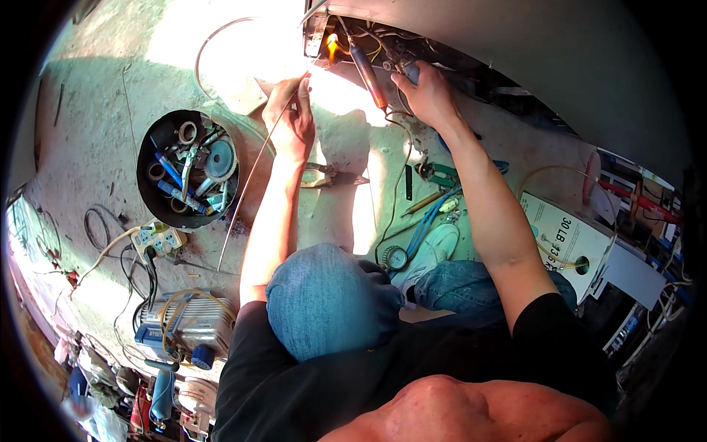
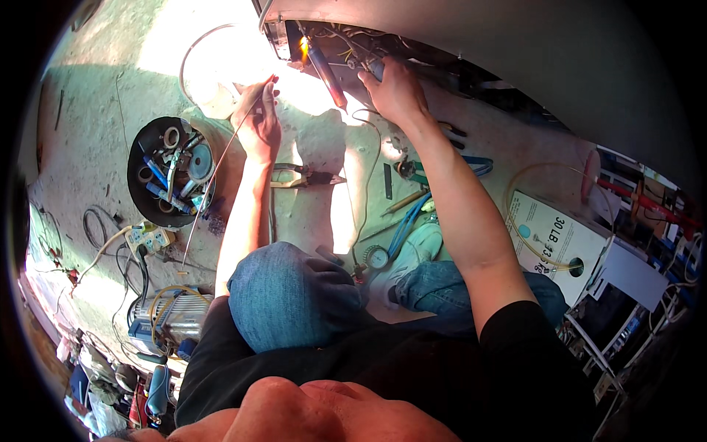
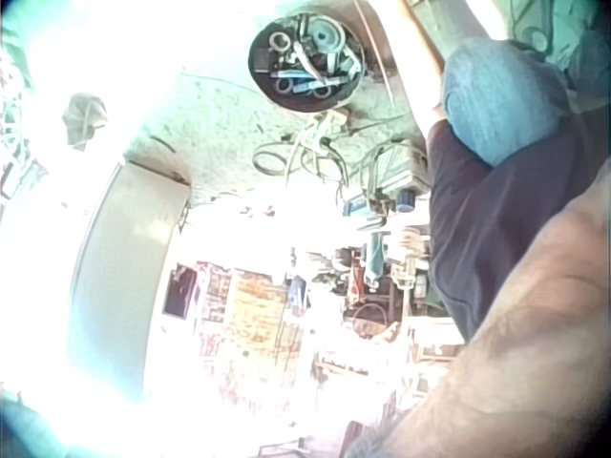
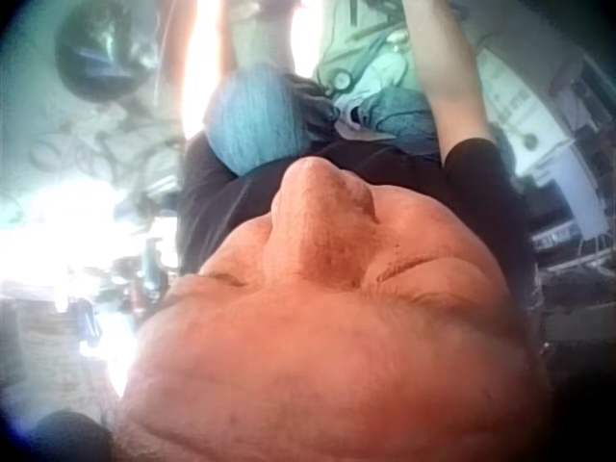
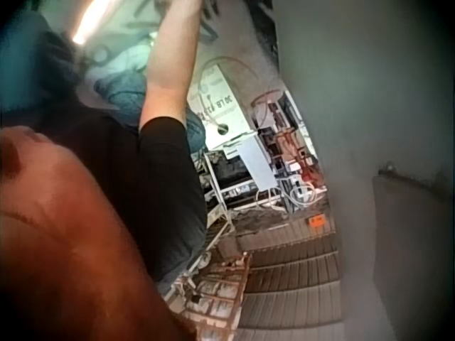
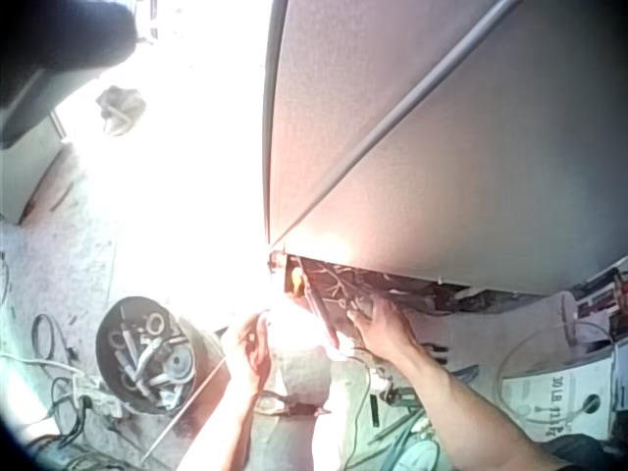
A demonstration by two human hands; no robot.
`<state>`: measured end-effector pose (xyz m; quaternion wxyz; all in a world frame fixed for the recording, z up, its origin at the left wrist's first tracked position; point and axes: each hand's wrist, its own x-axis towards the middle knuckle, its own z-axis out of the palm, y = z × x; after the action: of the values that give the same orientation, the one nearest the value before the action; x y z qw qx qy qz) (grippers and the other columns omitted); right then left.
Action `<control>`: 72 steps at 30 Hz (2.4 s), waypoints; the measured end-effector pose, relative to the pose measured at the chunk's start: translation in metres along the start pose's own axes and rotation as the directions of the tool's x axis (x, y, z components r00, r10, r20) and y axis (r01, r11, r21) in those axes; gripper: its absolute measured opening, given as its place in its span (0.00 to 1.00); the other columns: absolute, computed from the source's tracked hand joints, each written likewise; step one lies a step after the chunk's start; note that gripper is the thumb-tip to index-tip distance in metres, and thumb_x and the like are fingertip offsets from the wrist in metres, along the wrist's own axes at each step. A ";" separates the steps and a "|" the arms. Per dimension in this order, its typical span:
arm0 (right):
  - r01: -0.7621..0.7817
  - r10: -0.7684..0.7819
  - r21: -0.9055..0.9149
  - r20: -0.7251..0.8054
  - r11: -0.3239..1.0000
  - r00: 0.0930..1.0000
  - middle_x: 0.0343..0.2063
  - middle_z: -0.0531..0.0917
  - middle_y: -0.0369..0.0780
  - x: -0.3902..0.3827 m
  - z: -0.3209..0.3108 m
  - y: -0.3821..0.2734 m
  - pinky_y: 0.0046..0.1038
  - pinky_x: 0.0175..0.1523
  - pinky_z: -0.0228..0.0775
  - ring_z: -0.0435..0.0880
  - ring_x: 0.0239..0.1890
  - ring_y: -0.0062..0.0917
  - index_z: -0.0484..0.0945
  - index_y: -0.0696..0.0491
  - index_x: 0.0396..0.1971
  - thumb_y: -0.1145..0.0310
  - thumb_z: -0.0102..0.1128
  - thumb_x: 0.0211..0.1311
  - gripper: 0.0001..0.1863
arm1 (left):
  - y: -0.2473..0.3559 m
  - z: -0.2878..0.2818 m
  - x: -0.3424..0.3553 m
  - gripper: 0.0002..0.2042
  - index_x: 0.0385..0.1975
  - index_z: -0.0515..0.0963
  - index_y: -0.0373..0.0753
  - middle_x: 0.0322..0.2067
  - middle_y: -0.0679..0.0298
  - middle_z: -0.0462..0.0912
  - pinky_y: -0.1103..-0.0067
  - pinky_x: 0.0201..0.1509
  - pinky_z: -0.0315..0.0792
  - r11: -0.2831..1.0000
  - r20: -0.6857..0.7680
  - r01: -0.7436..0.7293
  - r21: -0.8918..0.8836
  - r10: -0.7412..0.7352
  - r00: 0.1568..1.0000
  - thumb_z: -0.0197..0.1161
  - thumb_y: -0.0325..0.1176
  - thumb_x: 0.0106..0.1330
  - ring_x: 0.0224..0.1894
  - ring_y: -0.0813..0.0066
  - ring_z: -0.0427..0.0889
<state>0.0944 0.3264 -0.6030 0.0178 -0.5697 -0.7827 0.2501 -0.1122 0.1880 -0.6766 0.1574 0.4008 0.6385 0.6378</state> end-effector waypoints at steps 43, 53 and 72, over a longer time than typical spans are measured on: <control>0.061 -0.061 -0.004 -0.068 0.998 0.996 0.42 0.86 0.55 -0.006 -0.003 0.001 0.45 0.54 0.75 0.84 0.50 0.52 0.82 0.58 0.47 0.52 0.66 0.65 0.23 | -0.003 -0.004 -0.005 0.12 0.53 0.83 0.32 0.43 0.58 0.89 0.81 0.42 0.80 0.987 0.008 0.140 -0.082 -0.140 0.990 0.57 0.31 0.79 0.40 0.75 0.88; 0.032 -0.034 -0.042 -0.035 0.999 0.999 0.49 0.85 0.56 0.002 0.002 0.001 0.44 0.59 0.74 0.82 0.55 0.51 0.80 0.61 0.52 0.50 0.64 0.67 0.27 | 0.005 -0.005 0.000 0.10 0.49 0.83 0.30 0.40 0.56 0.88 0.80 0.42 0.80 0.991 0.005 0.123 -0.057 -0.123 0.992 0.59 0.29 0.78 0.37 0.73 0.88; 0.093 -0.093 -0.003 -0.026 0.996 0.995 0.40 0.87 0.56 0.008 0.002 0.013 0.43 0.52 0.76 0.84 0.48 0.54 0.82 0.60 0.47 0.50 0.65 0.68 0.25 | -0.003 -0.001 0.001 0.12 0.51 0.84 0.32 0.41 0.59 0.88 0.81 0.40 0.79 0.994 0.018 0.102 -0.047 -0.101 0.995 0.58 0.32 0.79 0.38 0.75 0.88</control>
<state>0.1025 0.3364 -0.6119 0.0392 -0.5359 -0.8082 0.2411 -0.1147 0.1879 -0.6788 0.2042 0.3691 0.6415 0.6408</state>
